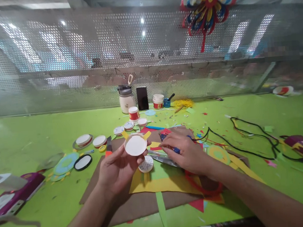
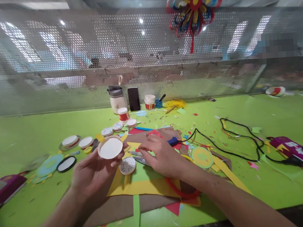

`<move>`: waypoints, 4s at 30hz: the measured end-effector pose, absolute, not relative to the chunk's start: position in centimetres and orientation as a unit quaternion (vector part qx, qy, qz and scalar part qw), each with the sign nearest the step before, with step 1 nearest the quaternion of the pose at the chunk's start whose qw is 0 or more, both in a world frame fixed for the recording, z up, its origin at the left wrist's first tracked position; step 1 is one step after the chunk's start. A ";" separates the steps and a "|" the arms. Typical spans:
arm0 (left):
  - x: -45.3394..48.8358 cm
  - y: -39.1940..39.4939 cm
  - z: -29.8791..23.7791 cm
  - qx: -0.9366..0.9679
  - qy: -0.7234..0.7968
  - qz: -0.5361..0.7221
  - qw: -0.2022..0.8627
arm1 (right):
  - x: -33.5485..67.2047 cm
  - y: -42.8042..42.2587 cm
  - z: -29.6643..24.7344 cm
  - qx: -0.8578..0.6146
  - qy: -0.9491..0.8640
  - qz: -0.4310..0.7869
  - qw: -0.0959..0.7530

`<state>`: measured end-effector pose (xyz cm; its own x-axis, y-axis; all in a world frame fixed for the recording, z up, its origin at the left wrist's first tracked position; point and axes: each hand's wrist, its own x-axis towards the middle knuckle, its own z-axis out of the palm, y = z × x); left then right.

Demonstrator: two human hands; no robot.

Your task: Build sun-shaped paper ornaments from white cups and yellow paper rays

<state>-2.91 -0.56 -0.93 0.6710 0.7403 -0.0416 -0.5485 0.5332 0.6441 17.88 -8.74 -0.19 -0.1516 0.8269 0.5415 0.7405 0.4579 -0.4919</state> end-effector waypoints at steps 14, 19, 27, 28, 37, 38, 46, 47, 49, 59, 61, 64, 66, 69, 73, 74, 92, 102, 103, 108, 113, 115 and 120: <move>-2.7 -0.3 -1.2 0.302 0.176 0.384 0.855 | 18.0 -8.9 -1.1 -0.522 -0.752 0.066 0.397; -2.7 -0.4 -0.9 0.308 0.191 0.400 0.842 | 18.0 -8.8 -1.5 -0.528 -0.748 0.064 0.397; -2.8 -0.6 -1.0 0.320 0.142 0.376 0.858 | 17.6 -8.9 -1.2 -0.535 -0.728 0.087 0.420; -2.8 -0.7 -1.1 0.324 0.138 0.367 0.861 | 17.5 -9.0 -1.0 -0.535 -0.723 0.093 0.428; -2.9 -0.7 -0.8 0.342 0.146 0.386 0.844 | 17.7 -9.0 -0.9 -0.559 -0.688 0.082 0.455; -3.0 -0.5 -0.6 0.339 0.144 0.395 0.842 | 17.7 -8.9 -1.1 -0.565 -0.686 0.091 0.449; -3.3 0.5 0.4 0.330 0.152 0.461 0.809 | 17.5 -7.9 -1.5 -0.587 -0.742 0.148 0.288; -3.3 0.5 0.4 0.330 0.155 0.460 0.810 | 17.4 -7.7 -1.4 -0.580 -0.758 0.150 0.257; -3.2 0.5 0.4 0.330 0.155 0.456 0.812 | 17.3 -7.2 -1.1 -0.568 -0.783 0.148 0.204; -2.8 0.2 0.0 0.362 0.155 0.418 0.818 | 18.1 -5.9 -1.4 -0.579 -0.777 0.150 0.197; -2.8 0.1 -0.1 0.364 0.161 0.413 0.819 | 18.0 -6.1 -1.6 -0.569 -0.779 0.150 0.216; -2.8 0.1 -0.2 0.359 0.168 0.418 0.817 | 17.8 -6.3 -1.8 -0.554 -0.785 0.139 0.240; -2.8 0.0 -0.2 0.356 0.165 0.423 0.817 | 17.7 -6.3 -1.8 -0.551 -0.783 0.128 0.258; -2.8 0.1 -0.2 0.354 0.156 0.429 0.816 | 17.7 -6.4 -1.9 -0.557 -0.772 0.104 0.288; -2.6 0.3 -0.4 0.367 0.145 0.426 0.814 | 17.0 -6.4 -2.8 -0.548 -0.769 0.089 0.316; -2.6 0.3 -0.4 0.372 0.143 0.424 0.813 | 16.8 -6.4 -3.0 -0.540 -0.777 0.085 0.311; -2.8 0.2 -0.9 0.353 0.110 0.461 0.807 | 13.5 -6.5 -3.9 -0.550 -0.812 0.046 0.190; -2.9 0.4 -0.9 0.365 0.110 0.464 0.800 | 14.1 -6.4 -4.4 -0.520 -0.796 0.128 0.282; -2.9 0.4 -0.9 0.361 0.109 0.467 0.799 | 14.4 -6.5 -4.4 -0.502 -0.793 0.145 0.312; -3.1 0.4 -0.7 0.320 0.101 0.490 0.805 | 16.0 -6.8 -4.1 -0.440 -0.779 0.213 0.393; -3.2 0.4 -0.8 0.307 0.105 0.484 0.813 | 17.1 -6.7 -4.2 -0.445 -0.748 0.287 0.402; -3.3 0.5 -0.8 0.309 0.110 0.483 0.812 | 17.3 -6.6 -4.4 -0.459 -0.731 0.300 0.406; -3.3 0.5 -0.6 0.313 0.117 0.480 0.811 | 17.3 -6.3 -4.5 -0.519 -0.705 0.256 0.411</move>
<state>-3.25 0.54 -0.63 0.5124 0.8517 0.1101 -0.7048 0.3438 0.6205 17.25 -6.33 -4.51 -0.1235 0.9416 0.3133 0.5213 0.3302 -0.7869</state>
